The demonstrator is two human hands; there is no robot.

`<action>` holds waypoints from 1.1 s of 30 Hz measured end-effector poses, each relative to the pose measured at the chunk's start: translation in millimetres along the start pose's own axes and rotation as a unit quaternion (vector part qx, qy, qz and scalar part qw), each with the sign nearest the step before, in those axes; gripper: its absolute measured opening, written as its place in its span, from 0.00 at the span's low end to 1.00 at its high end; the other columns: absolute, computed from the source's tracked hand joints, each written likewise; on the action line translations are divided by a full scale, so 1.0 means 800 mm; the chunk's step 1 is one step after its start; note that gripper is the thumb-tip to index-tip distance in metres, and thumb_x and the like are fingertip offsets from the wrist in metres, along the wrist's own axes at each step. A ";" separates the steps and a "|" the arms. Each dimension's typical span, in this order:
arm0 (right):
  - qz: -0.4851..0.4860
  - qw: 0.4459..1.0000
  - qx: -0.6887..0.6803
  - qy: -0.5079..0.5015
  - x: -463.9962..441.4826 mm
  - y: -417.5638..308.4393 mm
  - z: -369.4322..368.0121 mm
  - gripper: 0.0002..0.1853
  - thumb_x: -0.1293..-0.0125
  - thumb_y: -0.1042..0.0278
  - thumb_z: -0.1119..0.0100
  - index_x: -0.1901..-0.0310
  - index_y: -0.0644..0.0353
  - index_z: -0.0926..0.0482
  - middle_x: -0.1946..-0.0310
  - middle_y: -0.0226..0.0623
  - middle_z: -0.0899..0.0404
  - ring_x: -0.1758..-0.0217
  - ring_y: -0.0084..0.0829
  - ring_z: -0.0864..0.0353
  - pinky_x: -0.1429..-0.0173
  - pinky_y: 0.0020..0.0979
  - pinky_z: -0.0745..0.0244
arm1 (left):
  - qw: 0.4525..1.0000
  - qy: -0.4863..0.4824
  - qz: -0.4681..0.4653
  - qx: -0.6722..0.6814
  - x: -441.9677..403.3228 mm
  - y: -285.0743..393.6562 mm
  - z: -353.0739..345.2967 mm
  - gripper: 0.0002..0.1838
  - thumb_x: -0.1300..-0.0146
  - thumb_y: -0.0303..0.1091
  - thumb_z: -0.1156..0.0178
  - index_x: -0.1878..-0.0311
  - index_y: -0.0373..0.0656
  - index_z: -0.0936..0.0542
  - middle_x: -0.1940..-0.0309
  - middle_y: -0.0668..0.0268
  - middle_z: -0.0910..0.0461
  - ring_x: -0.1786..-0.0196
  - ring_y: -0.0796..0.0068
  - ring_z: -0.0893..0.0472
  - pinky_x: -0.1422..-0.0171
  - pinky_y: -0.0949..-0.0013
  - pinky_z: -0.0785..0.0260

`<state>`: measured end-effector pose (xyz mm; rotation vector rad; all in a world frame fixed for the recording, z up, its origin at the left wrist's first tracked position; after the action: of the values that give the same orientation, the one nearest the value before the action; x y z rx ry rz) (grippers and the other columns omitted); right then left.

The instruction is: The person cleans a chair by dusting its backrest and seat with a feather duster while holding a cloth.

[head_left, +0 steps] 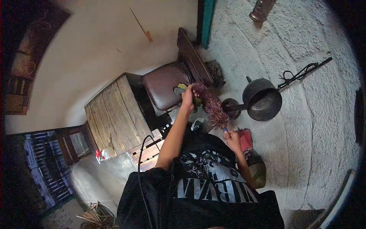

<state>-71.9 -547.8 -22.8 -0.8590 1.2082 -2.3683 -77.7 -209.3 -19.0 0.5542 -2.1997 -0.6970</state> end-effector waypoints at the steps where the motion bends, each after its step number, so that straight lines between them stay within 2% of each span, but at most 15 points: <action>1: 0.001 1.000 0.015 0.006 0.004 -0.003 0.004 0.17 0.32 0.58 0.46 0.68 0.68 0.24 0.81 0.45 0.26 0.77 0.31 0.27 0.68 0.37 0.33 | 1.000 0.003 -0.005 -0.004 0.004 0.003 -0.002 0.12 0.36 0.37 0.43 0.72 0.42 0.29 0.80 0.70 0.33 0.79 0.77 0.32 0.71 0.68 0.31; 3: 0.027 0.999 0.017 0.027 0.013 -0.018 0.011 0.17 0.31 0.58 0.46 0.69 0.67 0.25 0.81 0.42 0.27 0.77 0.28 0.29 0.68 0.35 0.33 | 1.000 0.007 -0.012 -0.006 0.004 0.003 -0.002 0.12 0.36 0.37 0.43 0.72 0.42 0.29 0.80 0.70 0.33 0.79 0.77 0.31 0.71 0.68 0.31; 5: 0.050 0.998 0.020 0.043 0.020 -0.028 0.019 0.18 0.31 0.59 0.46 0.70 0.67 0.25 0.82 0.39 0.27 0.77 0.25 0.30 0.69 0.33 0.34 | 0.999 -0.041 0.021 0.018 -0.004 -0.012 -0.004 0.12 0.36 0.38 0.42 0.72 0.43 0.29 0.80 0.71 0.33 0.79 0.77 0.31 0.70 0.69 0.31; 8: -0.012 0.997 -0.069 -0.022 0.020 -0.013 0.003 0.18 0.29 0.60 0.48 0.71 0.66 0.26 0.82 0.30 0.30 0.77 0.19 0.33 0.70 0.29 0.36 | 1.000 -0.007 0.014 0.003 -0.001 -0.014 0.001 0.12 0.37 0.38 0.41 0.71 0.43 0.29 0.81 0.70 0.32 0.79 0.77 0.31 0.70 0.68 0.31; 11: 0.016 0.999 -0.033 0.008 0.019 -0.027 0.011 0.18 0.28 0.60 0.48 0.72 0.65 0.26 0.81 0.24 0.32 0.77 0.17 0.35 0.71 0.27 0.37 | 1.000 0.008 0.019 -0.017 0.004 -0.012 -0.001 0.12 0.37 0.39 0.41 0.72 0.44 0.30 0.81 0.71 0.32 0.79 0.77 0.31 0.71 0.68 0.32; 14: -0.007 0.998 -0.054 -0.023 0.007 -0.019 0.002 0.18 0.28 0.59 0.48 0.71 0.65 0.26 0.82 0.25 0.32 0.77 0.17 0.35 0.72 0.27 0.37 | 0.998 0.015 0.019 -0.052 0.004 0.002 -0.004 0.13 0.37 0.39 0.41 0.73 0.44 0.29 0.81 0.71 0.32 0.80 0.76 0.31 0.71 0.69 0.32; 17: -0.079 0.989 -0.122 -0.024 0.001 -0.017 0.000 0.17 0.28 0.59 0.47 0.70 0.65 0.25 0.81 0.24 0.32 0.78 0.17 0.34 0.73 0.26 0.37 | 0.998 0.013 0.041 -0.056 -0.024 -0.008 0.000 0.13 0.37 0.39 0.42 0.73 0.44 0.29 0.80 0.71 0.32 0.80 0.76 0.31 0.71 0.68 0.33; 20: -0.102 0.990 -0.100 -0.018 -0.019 -0.012 -0.010 0.16 0.29 0.59 0.47 0.69 0.65 0.24 0.81 0.23 0.31 0.79 0.15 0.35 0.74 0.25 0.39 | 0.996 0.015 0.070 -0.054 -0.051 -0.001 0.003 0.13 0.36 0.40 0.43 0.73 0.43 0.28 0.80 0.70 0.31 0.79 0.76 0.31 0.71 0.67 0.33; 22: -0.072 0.986 -0.146 -0.028 -0.033 -0.030 -0.018 0.15 0.28 0.56 0.48 0.65 0.60 0.25 0.82 0.18 0.34 0.83 0.11 0.41 0.80 0.19 0.46 | 0.998 0.014 0.040 -0.048 -0.065 0.022 -0.007 0.15 0.36 0.40 0.43 0.75 0.43 0.30 0.81 0.70 0.32 0.79 0.76 0.31 0.70 0.66 0.33; 26: -0.114 0.984 -0.133 -0.036 -0.072 -0.081 -0.031 0.15 0.29 0.58 0.47 0.69 0.61 0.25 0.82 0.22 0.33 0.82 0.12 0.37 0.78 0.23 0.42 | 0.998 0.034 0.042 -0.039 -0.117 0.059 -0.010 0.17 0.36 0.40 0.43 0.78 0.42 0.31 0.82 0.69 0.32 0.80 0.75 0.31 0.71 0.66 0.33; 28: -0.132 0.972 -0.188 -0.042 -0.092 -0.101 -0.043 0.16 0.28 0.57 0.47 0.71 0.60 0.27 0.82 0.21 0.34 0.85 0.13 0.38 0.82 0.22 0.45 | 0.996 0.033 0.047 -0.067 -0.146 0.071 -0.006 0.16 0.36 0.39 0.43 0.76 0.41 0.31 0.82 0.69 0.32 0.80 0.75 0.32 0.72 0.66 0.33; 31: -0.131 0.979 -0.146 -0.050 -0.135 -0.120 -0.065 0.14 0.27 0.57 0.49 0.67 0.58 0.26 0.83 0.19 0.37 0.88 0.11 0.44 0.86 0.21 0.51 | 0.998 0.027 0.026 -0.051 -0.183 0.093 -0.005 0.15 0.37 0.39 0.42 0.74 0.41 0.31 0.81 0.68 0.32 0.80 0.75 0.31 0.72 0.66 0.33; 33: -0.138 0.975 -0.168 -0.041 -0.158 -0.149 -0.079 0.15 0.28 0.56 0.49 0.68 0.57 0.26 0.84 0.19 0.37 0.88 0.11 0.43 0.86 0.21 0.51 | 0.999 0.028 0.015 -0.027 -0.200 0.110 -0.005 0.15 0.37 0.39 0.42 0.73 0.41 0.31 0.81 0.68 0.32 0.80 0.75 0.31 0.72 0.67 0.33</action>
<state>-21.1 -371.6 0.1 -1.2955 1.5726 -2.3399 10.3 -51.9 -45.7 0.5062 -2.1254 -0.7153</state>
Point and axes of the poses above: each hand's wrist, its own x-axis away from the middle knuckle, its own z-axis out of the back of the hand, y = z × x, the point moved 10 cm from there along -x, towards the middle knuckle
